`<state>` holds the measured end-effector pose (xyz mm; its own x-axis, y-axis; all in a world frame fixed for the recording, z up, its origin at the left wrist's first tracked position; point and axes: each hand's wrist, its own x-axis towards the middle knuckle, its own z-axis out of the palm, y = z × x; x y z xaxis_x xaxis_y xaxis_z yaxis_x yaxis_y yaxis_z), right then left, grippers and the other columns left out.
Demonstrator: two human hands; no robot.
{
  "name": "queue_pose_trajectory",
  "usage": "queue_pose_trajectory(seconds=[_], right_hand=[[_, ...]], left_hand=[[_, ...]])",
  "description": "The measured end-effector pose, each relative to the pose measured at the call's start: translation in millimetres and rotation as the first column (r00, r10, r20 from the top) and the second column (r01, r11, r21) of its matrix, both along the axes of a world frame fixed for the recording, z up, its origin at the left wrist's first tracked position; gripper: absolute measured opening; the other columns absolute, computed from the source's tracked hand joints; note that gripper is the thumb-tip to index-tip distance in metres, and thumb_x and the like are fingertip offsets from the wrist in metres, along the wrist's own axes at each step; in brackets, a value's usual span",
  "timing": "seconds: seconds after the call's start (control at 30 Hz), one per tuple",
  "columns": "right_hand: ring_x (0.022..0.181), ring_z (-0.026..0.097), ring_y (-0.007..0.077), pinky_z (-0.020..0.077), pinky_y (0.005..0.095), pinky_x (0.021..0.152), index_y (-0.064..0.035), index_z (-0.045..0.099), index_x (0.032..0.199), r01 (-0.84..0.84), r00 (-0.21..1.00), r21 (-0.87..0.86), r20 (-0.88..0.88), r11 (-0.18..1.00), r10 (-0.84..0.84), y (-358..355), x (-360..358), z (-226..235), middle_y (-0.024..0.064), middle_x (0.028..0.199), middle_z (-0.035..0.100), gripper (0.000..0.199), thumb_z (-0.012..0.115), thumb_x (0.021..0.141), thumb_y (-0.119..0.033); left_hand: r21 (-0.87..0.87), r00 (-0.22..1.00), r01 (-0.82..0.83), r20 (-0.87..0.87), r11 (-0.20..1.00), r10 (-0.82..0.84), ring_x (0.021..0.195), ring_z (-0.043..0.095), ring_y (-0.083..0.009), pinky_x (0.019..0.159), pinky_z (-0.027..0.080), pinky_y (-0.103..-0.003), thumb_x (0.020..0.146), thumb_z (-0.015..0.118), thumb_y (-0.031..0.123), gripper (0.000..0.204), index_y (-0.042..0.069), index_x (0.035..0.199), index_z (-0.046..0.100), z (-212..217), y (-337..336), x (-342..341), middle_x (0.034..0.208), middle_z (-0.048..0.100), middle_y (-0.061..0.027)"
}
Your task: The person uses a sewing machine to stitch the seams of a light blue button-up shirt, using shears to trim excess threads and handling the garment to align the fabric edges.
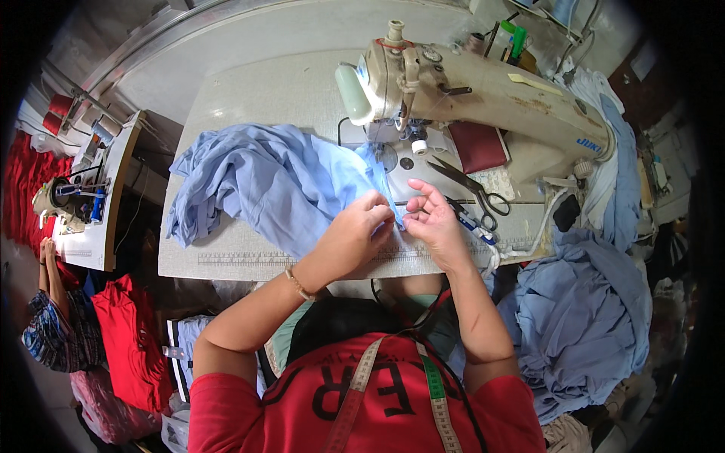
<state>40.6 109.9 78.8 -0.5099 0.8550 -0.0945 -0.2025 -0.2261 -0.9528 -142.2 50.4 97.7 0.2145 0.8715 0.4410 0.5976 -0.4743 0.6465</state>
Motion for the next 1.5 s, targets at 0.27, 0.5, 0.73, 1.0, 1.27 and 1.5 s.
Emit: queue_pose_trajectory(seconds=[0.27,0.5,0.73,1.0,1.27,1.5], right_hand=[[0.084,0.055,0.0054,0.0461,0.0186,0.077,-0.0083,0.040,0.141,0.060,0.998,0.121,0.001,0.991,-0.061,-4.6,-6.5,7.2,0.0011,0.104,0.046,0.066,0.060,0.080,0.010],[0.084,0.054,0.0049,0.0460,0.0188,0.078,-0.0074,0.042,0.140,0.095,0.994,0.255,0.030,0.962,-0.106,-10.4,-12.4,7.2,0.0006,0.103,0.045,0.064,0.059,0.081,0.010],[0.086,0.054,0.0039,0.0452,0.0187,0.077,-0.0045,0.049,0.132,0.055,0.998,0.245,0.024,0.968,-0.063,-8.3,-8.5,-4.9,-0.0002,0.099,0.051,0.051,0.058,0.084,0.008],[0.087,0.055,0.0043,0.0445,0.0182,0.076,-0.0025,0.049,0.130,0.038,0.995,0.264,0.081,0.964,-0.062,-11.9,-4.7,-5.8,0.0009,0.100,0.057,0.046,0.058,0.086,0.006],[0.087,0.055,0.0054,0.0454,0.0194,0.077,-0.0025,0.047,0.132,0.026,0.992,0.276,0.110,0.961,-0.059,-13.9,-4.4,-2.1,0.0023,0.100,0.058,0.047,0.057,0.086,0.006],[0.091,0.056,0.0074,0.0465,0.0215,0.079,-0.0021,0.046,0.132,0.060,0.983,0.206,0.158,0.977,-0.094,-20.0,3.1,-6.6,0.0054,0.100,0.061,0.043,0.059,0.091,0.000]], left_hand=[[-0.726,0.798,0.247,0.528,0.642,0.290,0.046,0.044,-0.0060,0.042,0.037,-0.024,0.094,0.061,0.021,0.023,0.001,0.083,0.062,7.0,4.5,6.0,0.061,0.050,0.0024],[-0.695,0.662,0.383,0.666,0.609,0.344,0.044,0.041,-0.0048,0.038,0.031,-0.021,0.091,0.062,0.016,0.019,0.003,0.077,0.060,-1.3,12.3,3.7,0.057,0.049,0.0022],[-0.670,0.640,0.405,0.694,0.622,0.331,0.044,0.041,-0.0053,0.039,0.030,-0.022,0.091,0.063,0.015,0.020,0.004,0.075,0.059,-3.0,10.9,4.0,0.058,0.049,0.0020],[-0.695,0.710,0.359,0.637,0.623,0.301,0.045,0.044,-0.0059,0.041,0.034,-0.022,0.093,0.061,0.016,0.020,0.003,0.077,0.060,-7.3,10.2,6.8,0.061,0.053,0.0007],[-0.696,0.771,0.354,0.595,0.625,0.226,0.045,0.046,-0.0065,0.041,0.036,-0.022,0.093,0.058,0.015,0.021,0.001,0.078,0.061,-7.0,11.4,4.1,0.059,0.053,0.0001],[-0.707,0.735,0.336,0.610,0.622,0.297,0.048,0.051,-0.0074,0.044,0.040,-0.022,0.094,0.059,0.015,0.020,-0.001,0.086,0.066,-6.1,2.2,9.1,0.061,0.055,0.0009]])
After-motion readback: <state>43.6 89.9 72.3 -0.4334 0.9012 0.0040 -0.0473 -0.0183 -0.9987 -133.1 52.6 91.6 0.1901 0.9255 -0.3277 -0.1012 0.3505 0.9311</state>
